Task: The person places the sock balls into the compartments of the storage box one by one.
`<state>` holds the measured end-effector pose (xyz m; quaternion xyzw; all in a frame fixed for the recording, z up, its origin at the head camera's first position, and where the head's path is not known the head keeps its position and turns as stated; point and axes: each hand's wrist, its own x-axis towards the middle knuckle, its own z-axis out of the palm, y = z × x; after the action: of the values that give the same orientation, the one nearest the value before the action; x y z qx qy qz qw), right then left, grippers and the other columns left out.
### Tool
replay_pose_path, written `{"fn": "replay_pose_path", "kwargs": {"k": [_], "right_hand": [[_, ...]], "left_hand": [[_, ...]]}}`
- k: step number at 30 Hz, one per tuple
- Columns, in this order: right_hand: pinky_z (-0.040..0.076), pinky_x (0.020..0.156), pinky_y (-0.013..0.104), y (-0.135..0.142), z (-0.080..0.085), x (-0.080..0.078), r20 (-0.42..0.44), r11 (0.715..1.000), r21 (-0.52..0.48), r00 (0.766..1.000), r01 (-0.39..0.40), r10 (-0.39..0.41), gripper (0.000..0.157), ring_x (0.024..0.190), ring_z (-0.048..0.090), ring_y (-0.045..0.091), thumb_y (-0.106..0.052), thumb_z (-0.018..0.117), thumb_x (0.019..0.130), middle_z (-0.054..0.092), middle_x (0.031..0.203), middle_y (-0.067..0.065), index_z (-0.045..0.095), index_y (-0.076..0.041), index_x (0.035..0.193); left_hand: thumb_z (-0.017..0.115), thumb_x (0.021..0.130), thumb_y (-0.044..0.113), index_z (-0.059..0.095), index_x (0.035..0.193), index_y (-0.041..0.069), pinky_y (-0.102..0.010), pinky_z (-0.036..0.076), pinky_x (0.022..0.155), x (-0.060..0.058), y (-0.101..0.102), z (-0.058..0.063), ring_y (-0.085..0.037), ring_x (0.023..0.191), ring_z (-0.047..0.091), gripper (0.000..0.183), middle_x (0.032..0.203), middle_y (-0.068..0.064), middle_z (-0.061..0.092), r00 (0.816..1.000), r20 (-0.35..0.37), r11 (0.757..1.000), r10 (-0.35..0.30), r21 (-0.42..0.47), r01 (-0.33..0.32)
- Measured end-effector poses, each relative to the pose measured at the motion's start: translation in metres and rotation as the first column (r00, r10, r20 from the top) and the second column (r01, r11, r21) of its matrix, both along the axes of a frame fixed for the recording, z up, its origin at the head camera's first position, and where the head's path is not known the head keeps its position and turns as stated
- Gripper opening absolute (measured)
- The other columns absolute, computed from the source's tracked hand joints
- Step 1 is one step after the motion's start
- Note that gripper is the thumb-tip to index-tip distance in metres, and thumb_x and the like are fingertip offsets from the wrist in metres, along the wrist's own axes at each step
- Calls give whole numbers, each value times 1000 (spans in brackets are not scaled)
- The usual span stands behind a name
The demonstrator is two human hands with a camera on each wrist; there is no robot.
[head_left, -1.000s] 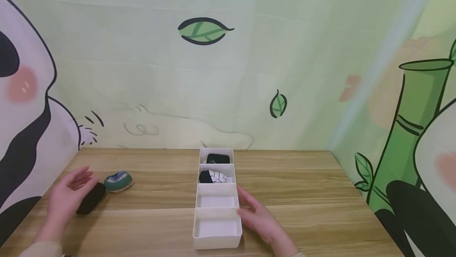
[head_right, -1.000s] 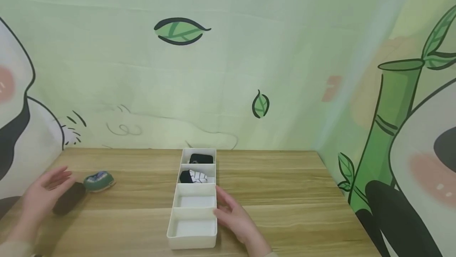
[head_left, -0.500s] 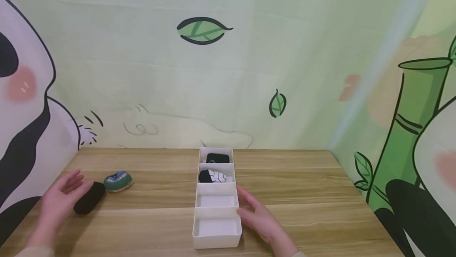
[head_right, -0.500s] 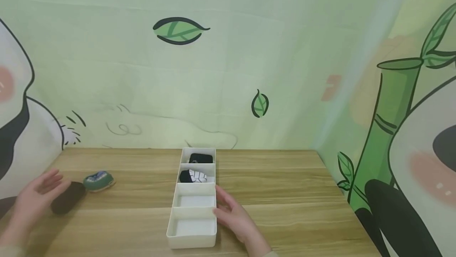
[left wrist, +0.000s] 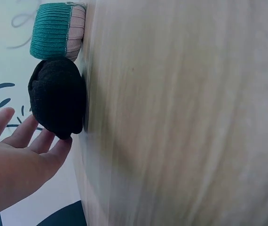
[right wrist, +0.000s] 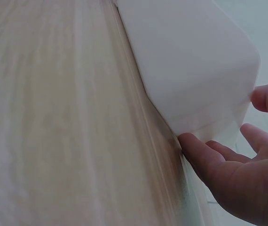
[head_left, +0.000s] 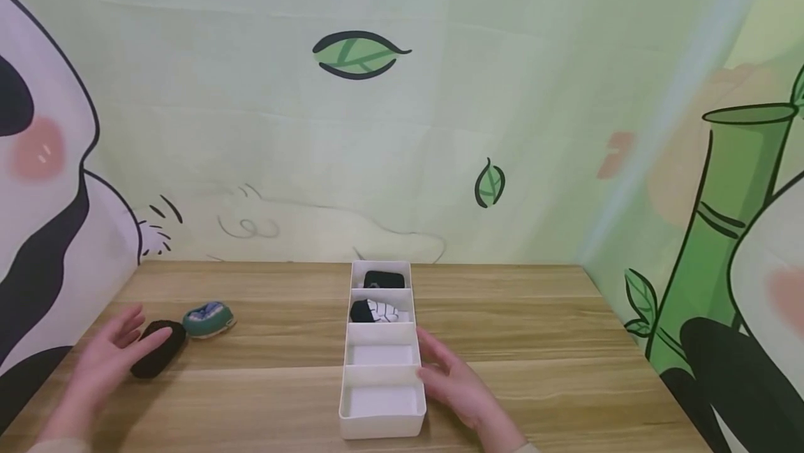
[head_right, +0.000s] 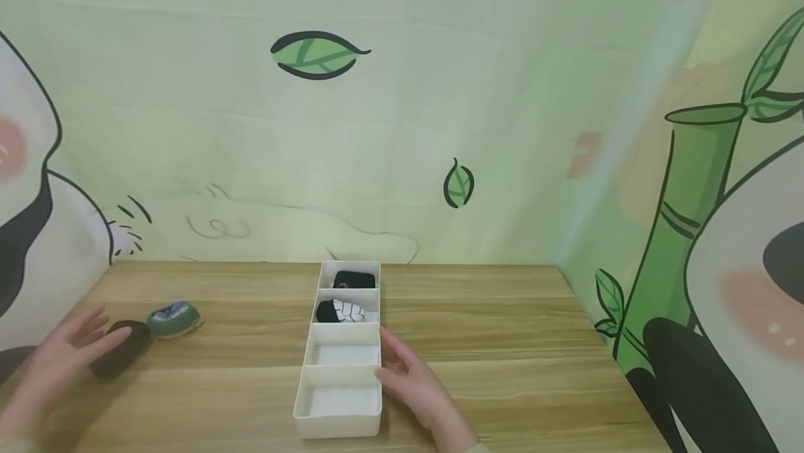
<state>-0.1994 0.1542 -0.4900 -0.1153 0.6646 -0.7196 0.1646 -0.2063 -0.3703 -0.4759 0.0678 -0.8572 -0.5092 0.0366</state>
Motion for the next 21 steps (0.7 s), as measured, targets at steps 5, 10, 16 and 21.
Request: {"fn": "replay_pose_path", "kwargs": {"k": [5,10,16,21], "right_hand": [[46,101,44,0,-1,0,-1,1000,-4,1000,-3,3,72,131,45,38,-7,61,95,25,155,29,25,-8,157],[47,101,42,1,-1,0,1,1000,-2,1000,-1,1,71,130,46,36,-7,61,96,26,155,29,25,-8,157],[47,101,43,0,0,0,-1,1000,-5,1000,-4,4,71,130,46,37,-8,62,96,27,154,29,25,-9,157],[46,101,43,0,0,0,-1,1000,-4,1000,-6,6,72,132,44,39,-8,62,96,27,154,29,25,-9,157]], "left_hand": [[63,97,40,0,156,0,-67,17,109,-3,-2,-1,-57,139,14,96,156,-37,10,999,38,1000,-2,-6,3],[64,96,39,1,155,-4,-69,18,107,-5,-3,-4,-59,138,14,97,154,-39,9,999,41,999,-26,-32,27],[66,95,37,3,155,-5,-69,17,107,-6,-2,-10,-60,138,15,97,154,-40,10,999,37,998,-28,-48,30],[68,94,36,4,154,-7,-68,14,109,-7,-2,-12,-59,138,13,97,153,-41,11,999,32,998,-31,-57,33]]}}
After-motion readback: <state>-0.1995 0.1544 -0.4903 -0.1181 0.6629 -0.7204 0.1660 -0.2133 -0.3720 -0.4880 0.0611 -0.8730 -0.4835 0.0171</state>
